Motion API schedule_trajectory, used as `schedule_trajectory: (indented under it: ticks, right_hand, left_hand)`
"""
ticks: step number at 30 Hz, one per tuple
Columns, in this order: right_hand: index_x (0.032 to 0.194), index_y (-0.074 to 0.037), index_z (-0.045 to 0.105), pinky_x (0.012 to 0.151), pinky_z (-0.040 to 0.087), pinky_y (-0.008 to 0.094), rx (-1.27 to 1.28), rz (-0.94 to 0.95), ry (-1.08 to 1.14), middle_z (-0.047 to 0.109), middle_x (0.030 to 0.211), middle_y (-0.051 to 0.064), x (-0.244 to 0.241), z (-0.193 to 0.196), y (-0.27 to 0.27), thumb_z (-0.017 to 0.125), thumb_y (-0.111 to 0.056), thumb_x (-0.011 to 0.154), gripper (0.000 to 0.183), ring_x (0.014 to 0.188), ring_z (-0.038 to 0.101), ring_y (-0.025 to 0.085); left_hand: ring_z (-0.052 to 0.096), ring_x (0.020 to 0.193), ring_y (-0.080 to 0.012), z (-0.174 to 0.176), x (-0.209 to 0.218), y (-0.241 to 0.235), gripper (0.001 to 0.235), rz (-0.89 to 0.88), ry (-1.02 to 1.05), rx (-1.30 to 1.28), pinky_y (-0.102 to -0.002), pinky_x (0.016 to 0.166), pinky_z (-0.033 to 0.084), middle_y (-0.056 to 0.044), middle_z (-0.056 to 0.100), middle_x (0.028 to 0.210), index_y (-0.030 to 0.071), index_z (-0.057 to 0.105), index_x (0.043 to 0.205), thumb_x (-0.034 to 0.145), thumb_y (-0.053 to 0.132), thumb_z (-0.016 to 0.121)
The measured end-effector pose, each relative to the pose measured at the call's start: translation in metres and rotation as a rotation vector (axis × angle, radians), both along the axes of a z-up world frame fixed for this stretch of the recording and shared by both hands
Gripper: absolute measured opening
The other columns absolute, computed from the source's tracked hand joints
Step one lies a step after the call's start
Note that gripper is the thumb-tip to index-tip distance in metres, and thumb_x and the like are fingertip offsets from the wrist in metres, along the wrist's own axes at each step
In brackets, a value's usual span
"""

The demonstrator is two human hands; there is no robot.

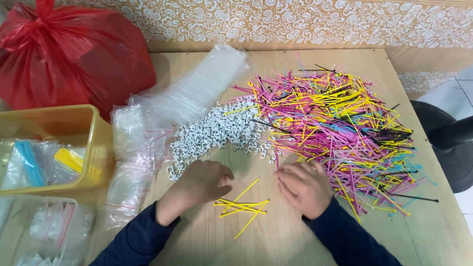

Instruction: Sorting small plastic clips and colorful twist ties into plastic bags

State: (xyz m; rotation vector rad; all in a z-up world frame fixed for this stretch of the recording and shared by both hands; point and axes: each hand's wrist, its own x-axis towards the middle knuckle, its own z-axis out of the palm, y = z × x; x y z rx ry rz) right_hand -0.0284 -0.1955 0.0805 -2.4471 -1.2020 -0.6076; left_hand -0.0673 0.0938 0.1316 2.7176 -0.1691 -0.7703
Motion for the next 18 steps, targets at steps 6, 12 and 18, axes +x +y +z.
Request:
schedule_trajectory:
  ticks: [6, 12, 18]
  right_hand:
    - [0.118, -0.026, 0.073, 0.09, 0.042, 0.037, 0.093, -0.327, -0.202, 0.069, 0.113, -0.004, 0.076, -0.028, -0.028, 0.072, -0.033, 0.094, 0.024, 0.104, 0.068, 0.019]
    - [0.109, -0.029, 0.075, 0.087, 0.042, 0.035, 0.137, -0.318, -0.213, 0.07, 0.101, -0.01, 0.085, -0.05, -0.029, 0.071, -0.032, 0.097, 0.013, 0.093, 0.069, 0.016]
    - [0.103, -0.026, 0.074, 0.086, 0.043, 0.036, 0.168, -0.286, -0.232, 0.07, 0.095, -0.008, 0.084, -0.042, -0.026, 0.07, -0.028, 0.096, 0.009, 0.086, 0.068, 0.018]
  left_hand:
    - [0.075, 0.092, -0.0344, -0.034, 0.08, -0.042, 0.02, -0.062, -0.518, -0.159, -0.047, 0.082, 0.057, -0.008, 0.078, 0.095, 0.015, 0.079, 0.105, 0.09, 0.023, 0.069]
    - [0.07, 0.07, -0.0205, -0.148, 0.158, -0.089, 0.007, -0.085, -0.932, 0.064, -0.039, 0.069, 0.054, 0.004, 0.069, 0.071, 0.026, 0.078, 0.084, 0.078, 0.028, 0.081]
    - [0.07, 0.067, -0.0218, -0.105, 0.143, -0.101, 0.011, -0.196, -0.991, 0.133, -0.037, 0.067, 0.052, -0.002, 0.07, 0.064, 0.02, 0.082, 0.081, 0.077, 0.01, 0.082]
